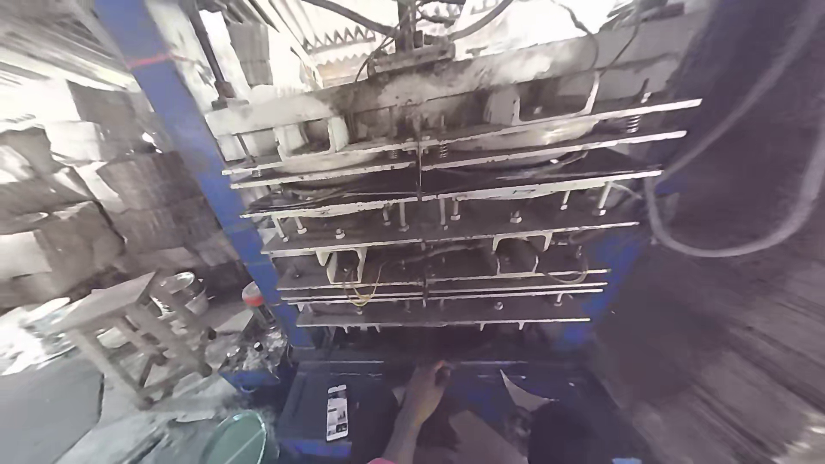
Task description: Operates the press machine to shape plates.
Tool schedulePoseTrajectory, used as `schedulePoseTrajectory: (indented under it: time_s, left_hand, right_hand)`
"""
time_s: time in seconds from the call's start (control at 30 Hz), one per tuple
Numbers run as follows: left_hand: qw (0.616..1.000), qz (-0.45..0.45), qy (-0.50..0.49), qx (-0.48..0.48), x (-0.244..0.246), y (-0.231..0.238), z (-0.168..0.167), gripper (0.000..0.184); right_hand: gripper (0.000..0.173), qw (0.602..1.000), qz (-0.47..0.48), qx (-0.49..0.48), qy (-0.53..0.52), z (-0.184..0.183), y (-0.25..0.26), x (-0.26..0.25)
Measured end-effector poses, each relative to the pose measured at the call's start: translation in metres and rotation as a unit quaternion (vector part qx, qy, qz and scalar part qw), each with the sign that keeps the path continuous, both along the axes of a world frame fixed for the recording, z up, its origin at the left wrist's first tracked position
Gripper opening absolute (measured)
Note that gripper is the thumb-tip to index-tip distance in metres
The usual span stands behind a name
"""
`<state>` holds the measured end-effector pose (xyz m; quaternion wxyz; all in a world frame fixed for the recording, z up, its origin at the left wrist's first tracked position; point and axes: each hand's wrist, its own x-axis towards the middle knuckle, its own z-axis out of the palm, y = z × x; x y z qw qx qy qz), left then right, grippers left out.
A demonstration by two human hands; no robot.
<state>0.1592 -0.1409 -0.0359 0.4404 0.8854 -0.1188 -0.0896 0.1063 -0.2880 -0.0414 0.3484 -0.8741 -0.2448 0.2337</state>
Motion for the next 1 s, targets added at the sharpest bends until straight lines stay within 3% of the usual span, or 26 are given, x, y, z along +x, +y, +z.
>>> schedulePoseTrajectory:
  time_s: [0.07,0.13,0.2,0.27,0.33,0.4,0.47,0.57,0.63,0.73,0.8,1.0]
  left_hand:
    - [1.000,0.003,-0.020,0.008,-0.001,0.001,0.004,0.030]
    - [0.999,0.023,-0.036,-0.009,-0.001,0.001,0.005,0.030]
    - [0.990,0.072,-0.046,-0.108,-0.005,0.004,0.006,0.030]
    - [0.951,0.127,-0.112,-0.260,-0.007,0.013,0.013,0.030]
    - [0.927,0.149,-0.194,-0.285,-0.006,0.036,0.055,0.034]
    - [0.901,0.170,-0.316,-0.244,0.003,0.064,0.113,0.036]
    - [0.862,0.207,-0.434,-0.159,0.018,0.087,0.178,0.032]
    - [0.837,0.211,-0.505,-0.001,0.054,0.116,0.253,0.028]
    - [0.853,0.190,-0.475,0.100,0.079,0.130,0.281,0.031]
    - [0.896,0.162,-0.337,0.241,0.107,0.140,0.316,0.041]
    - [0.914,0.142,-0.246,0.289,0.111,0.135,0.335,0.042]
    - [0.922,0.025,-0.232,0.310,0.092,0.128,0.360,0.035]
  right_hand:
    - [0.034,1.000,0.014,-0.005,-0.013,0.009,0.000,0.001]
    - [0.030,0.994,0.016,0.063,-0.083,0.023,-0.007,0.003]
    - [0.027,0.974,-0.026,0.137,-0.180,0.048,-0.020,0.007]
    - [0.025,0.936,-0.099,0.157,-0.299,0.089,-0.040,0.015]
    - [0.025,0.888,-0.172,0.146,-0.401,0.139,-0.057,0.029]
    - [0.028,0.846,-0.206,0.123,-0.476,0.184,-0.069,0.052]
    - [0.029,0.801,-0.179,0.092,-0.564,0.219,-0.074,0.088]
    - [0.034,0.787,-0.159,-0.004,-0.595,0.270,-0.065,0.137]
    - [0.038,0.814,-0.184,-0.082,-0.545,0.295,-0.059,0.166]
    - [0.038,0.841,-0.234,-0.212,-0.440,0.324,-0.048,0.182]
    - [0.029,0.862,-0.236,-0.264,-0.364,0.340,-0.043,0.178]
    - [0.025,0.879,-0.245,-0.208,-0.351,0.344,-0.058,0.185]
